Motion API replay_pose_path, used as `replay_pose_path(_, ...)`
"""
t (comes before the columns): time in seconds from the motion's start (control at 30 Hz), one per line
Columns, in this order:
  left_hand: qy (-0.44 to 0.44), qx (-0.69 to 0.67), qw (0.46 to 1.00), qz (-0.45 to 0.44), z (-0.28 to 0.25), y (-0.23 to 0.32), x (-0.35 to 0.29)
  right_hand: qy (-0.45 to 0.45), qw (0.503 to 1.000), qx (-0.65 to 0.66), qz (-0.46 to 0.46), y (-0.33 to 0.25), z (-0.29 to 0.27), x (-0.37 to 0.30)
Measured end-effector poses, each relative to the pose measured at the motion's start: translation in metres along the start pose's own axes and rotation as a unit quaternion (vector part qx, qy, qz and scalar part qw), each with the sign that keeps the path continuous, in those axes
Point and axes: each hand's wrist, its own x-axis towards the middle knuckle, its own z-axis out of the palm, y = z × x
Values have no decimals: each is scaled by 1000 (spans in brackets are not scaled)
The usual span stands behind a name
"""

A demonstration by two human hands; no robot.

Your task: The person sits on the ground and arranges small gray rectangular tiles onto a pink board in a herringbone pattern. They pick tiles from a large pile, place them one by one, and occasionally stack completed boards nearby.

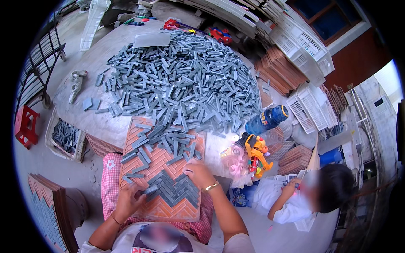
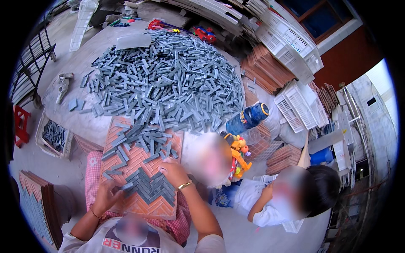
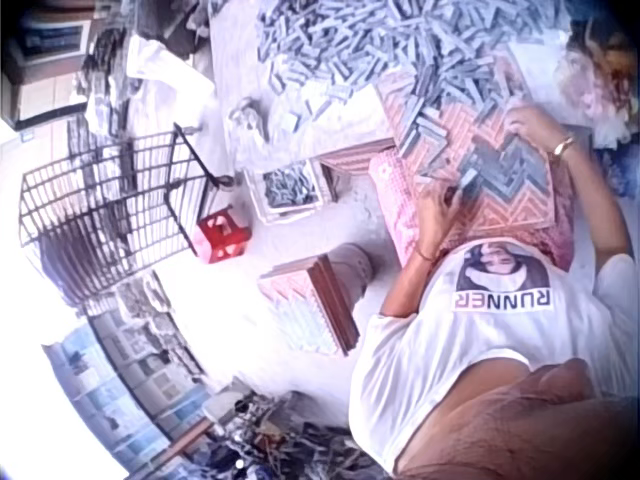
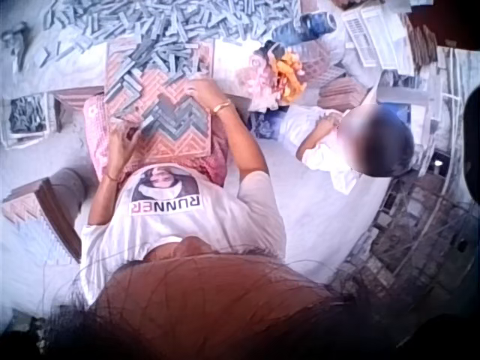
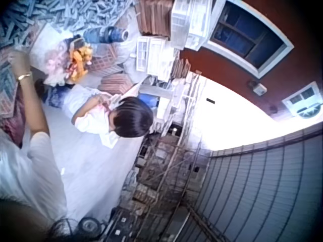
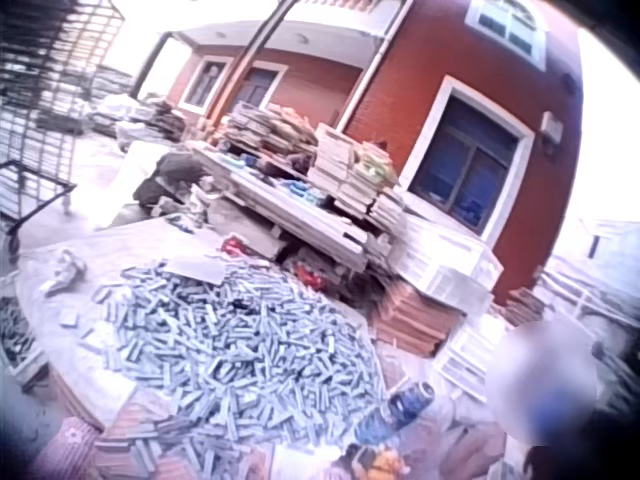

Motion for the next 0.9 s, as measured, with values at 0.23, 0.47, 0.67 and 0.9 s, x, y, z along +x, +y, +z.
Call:
replay_pose_path(0.23,-2,14,1000,16,-1,11,5,15,999,-24,22,-7,11,-5)
replay_pose_path(0.47,-51,16,990,133,19,20,12,27,994,46,-94,-67,15,-34)
replay_pose_path(0.67,-57,32,984,166,38,16,37,87,990,104,39,-56,32,-71)
replay_pose_path(0.9,-52,182,964,188,61,0,50,208,948,175,168,-46,24,-108)
